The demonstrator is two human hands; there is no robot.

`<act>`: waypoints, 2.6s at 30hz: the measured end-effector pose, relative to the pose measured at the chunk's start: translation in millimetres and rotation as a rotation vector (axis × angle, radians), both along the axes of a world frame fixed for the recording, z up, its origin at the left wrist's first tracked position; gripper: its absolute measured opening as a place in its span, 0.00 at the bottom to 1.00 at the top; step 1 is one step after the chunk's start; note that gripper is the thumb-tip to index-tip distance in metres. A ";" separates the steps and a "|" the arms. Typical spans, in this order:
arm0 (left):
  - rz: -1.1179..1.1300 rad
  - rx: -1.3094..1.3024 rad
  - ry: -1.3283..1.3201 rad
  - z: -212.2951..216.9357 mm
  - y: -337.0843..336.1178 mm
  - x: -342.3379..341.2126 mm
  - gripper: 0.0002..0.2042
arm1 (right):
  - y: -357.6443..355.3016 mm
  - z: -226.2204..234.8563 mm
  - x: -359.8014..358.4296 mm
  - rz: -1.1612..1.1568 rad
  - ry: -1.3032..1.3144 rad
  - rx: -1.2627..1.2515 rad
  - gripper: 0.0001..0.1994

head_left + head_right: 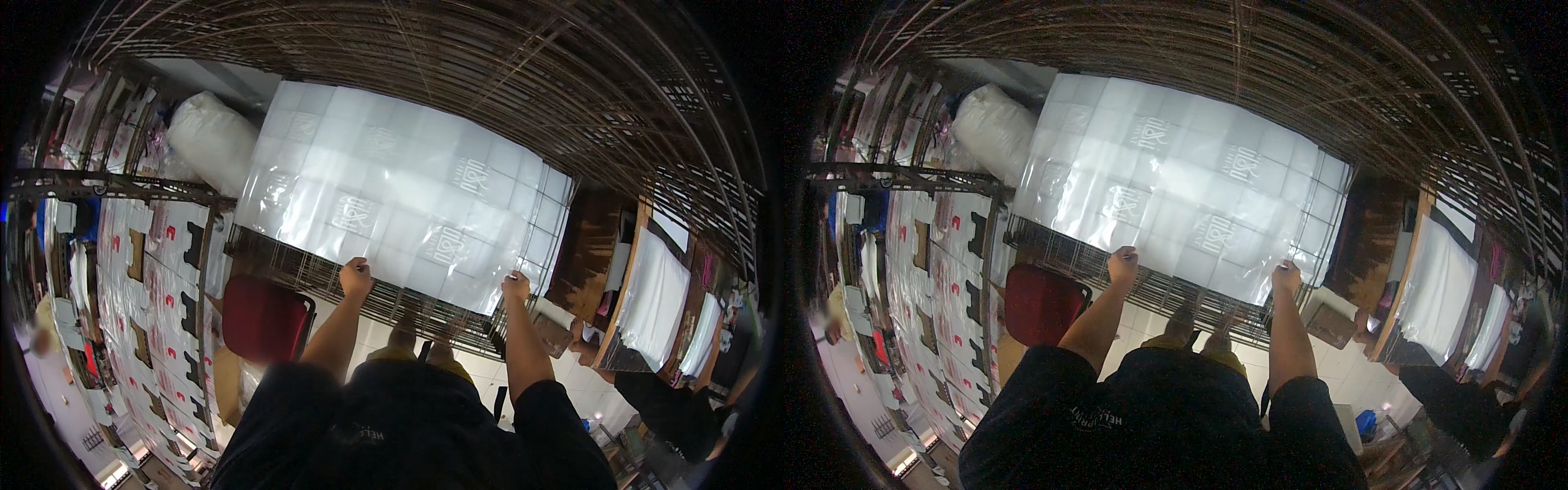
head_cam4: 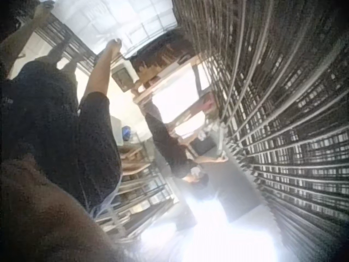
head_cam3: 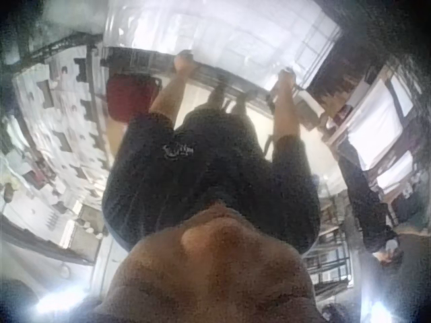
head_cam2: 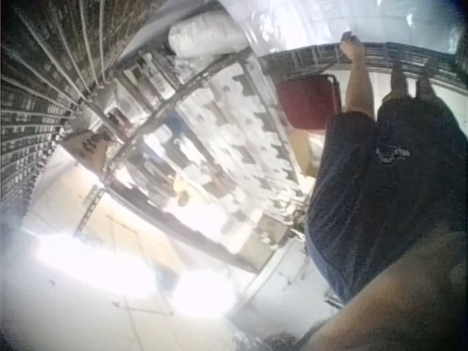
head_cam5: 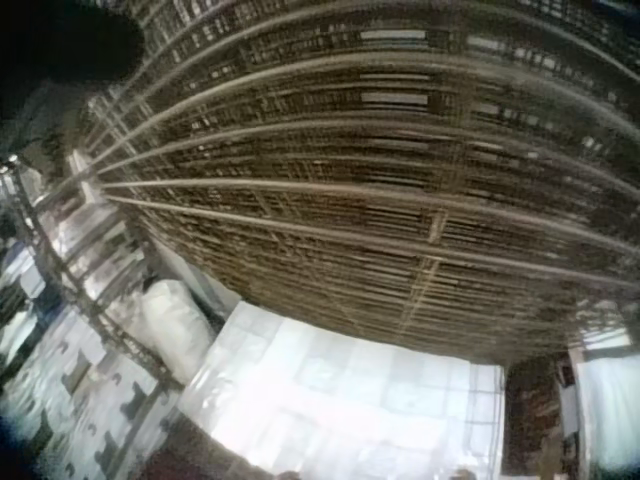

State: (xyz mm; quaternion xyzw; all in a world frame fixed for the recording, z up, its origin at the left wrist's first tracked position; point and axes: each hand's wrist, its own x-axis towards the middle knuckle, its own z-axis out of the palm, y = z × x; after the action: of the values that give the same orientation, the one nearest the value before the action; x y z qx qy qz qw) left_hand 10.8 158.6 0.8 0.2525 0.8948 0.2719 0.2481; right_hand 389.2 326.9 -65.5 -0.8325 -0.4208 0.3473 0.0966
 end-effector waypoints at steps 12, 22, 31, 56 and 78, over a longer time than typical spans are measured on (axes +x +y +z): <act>-0.036 0.070 0.014 -8.8 -1.9 -2.6 0.09 | 1.9 26.0 -14.0 0.032 -0.026 -0.052 0.14; -0.083 0.013 0.036 5.7 1.1 -0.3 0.08 | -3.0 -0.9 -1.7 -0.080 0.063 -0.069 0.15; -0.070 -0.030 -0.024 7.6 1.0 -0.6 0.11 | -1.5 18.1 -11.4 -0.086 0.039 -0.085 0.17; -0.156 -0.252 0.105 31.7 -104.8 -21.0 0.13 | -86.3 176.4 143.4 0.300 -0.162 -0.019 0.20; -0.187 -0.273 -0.234 27.0 -171.4 145.4 0.24 | -119.0 186.2 301.3 0.194 -0.394 0.498 0.28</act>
State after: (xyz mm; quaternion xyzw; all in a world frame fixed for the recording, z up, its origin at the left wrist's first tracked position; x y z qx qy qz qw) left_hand 156.2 -12.8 27.8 0.2651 0.8611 0.1516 0.4064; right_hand 690.5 207.9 120.7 -0.7904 -0.5808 0.0736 0.1803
